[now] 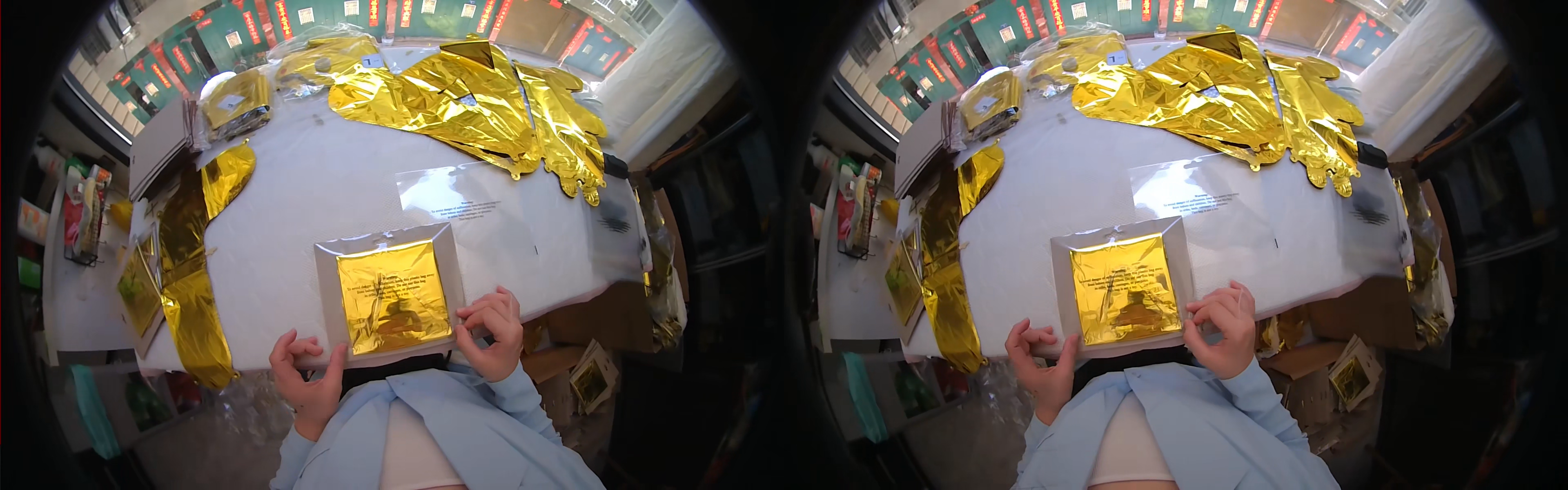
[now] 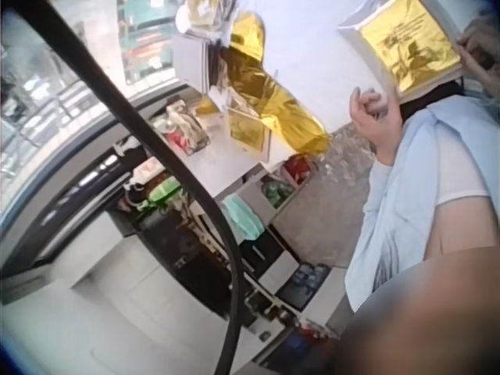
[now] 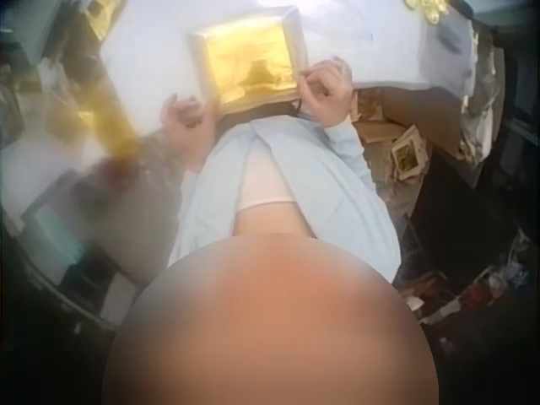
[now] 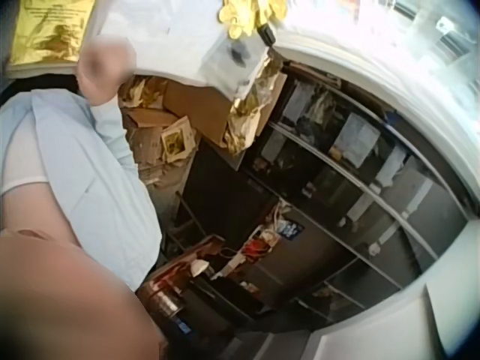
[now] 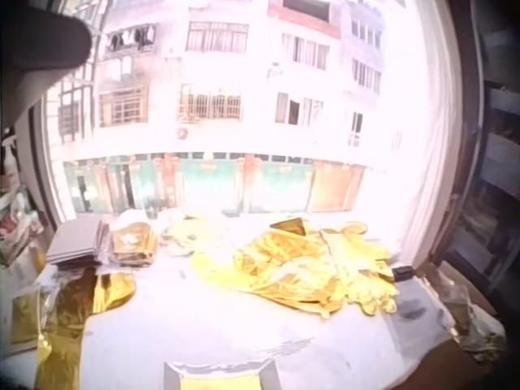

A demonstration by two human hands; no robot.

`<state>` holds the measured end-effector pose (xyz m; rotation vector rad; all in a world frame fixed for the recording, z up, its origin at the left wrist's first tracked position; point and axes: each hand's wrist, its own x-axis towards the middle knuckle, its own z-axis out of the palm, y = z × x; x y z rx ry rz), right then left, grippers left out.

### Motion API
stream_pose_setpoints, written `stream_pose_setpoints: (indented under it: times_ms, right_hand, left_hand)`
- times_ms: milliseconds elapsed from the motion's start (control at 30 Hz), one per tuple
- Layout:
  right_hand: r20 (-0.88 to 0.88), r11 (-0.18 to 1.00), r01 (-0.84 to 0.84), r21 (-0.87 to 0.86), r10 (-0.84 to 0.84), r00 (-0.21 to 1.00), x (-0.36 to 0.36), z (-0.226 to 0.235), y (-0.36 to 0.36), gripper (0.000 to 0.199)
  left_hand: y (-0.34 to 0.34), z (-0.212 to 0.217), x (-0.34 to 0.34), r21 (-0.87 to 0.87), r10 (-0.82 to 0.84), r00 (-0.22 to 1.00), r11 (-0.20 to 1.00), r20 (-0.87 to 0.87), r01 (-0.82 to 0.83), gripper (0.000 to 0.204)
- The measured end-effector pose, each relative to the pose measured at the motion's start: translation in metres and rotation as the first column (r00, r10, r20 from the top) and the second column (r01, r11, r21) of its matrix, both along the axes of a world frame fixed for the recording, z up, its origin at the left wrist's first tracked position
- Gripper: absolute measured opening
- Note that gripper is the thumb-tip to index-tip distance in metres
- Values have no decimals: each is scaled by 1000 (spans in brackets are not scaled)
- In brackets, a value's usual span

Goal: The person folds a gold foil balloon by hand, places it onto a cardboard backing, and slides both into a plastic sleeve. They then unfold a larger gold foil balloon, refold it into a smaller shape, and place it onto another cardboard backing.

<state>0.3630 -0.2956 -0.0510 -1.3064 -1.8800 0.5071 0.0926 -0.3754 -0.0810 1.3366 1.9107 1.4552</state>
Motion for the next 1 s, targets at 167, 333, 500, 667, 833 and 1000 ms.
stream_pose_setpoints:
  times_ms: [167,333,500,667,833,1000]
  right_hand:
    - [52,988,127,86,-132,990,5,-19,-3,24]
    - [46,978,150,145,-158,986,-3,-20,-1,40]
    - [97,985,164,55,-169,981,-8,-24,-12,58]
    - [88,993,101,55,-106,990,-19,-14,-12,60]
    - [41,989,74,129,-80,996,-7,-36,-17,74]
    - [-130,993,78,88,-66,989,-6,-28,-15,66]
  left_hand:
    - [14,15,-2,-23,-85,962,996,-258,82,66]
    - [8,29,-3,-195,-132,867,980,-480,41,49]
    - [14,31,-4,-216,-206,929,966,-308,143,42]
    - [5,33,-6,-115,-162,925,970,344,213,51]
    - [6,38,-24,75,-282,566,930,774,360,69]
    - [-28,51,-83,44,-139,615,985,776,167,44]
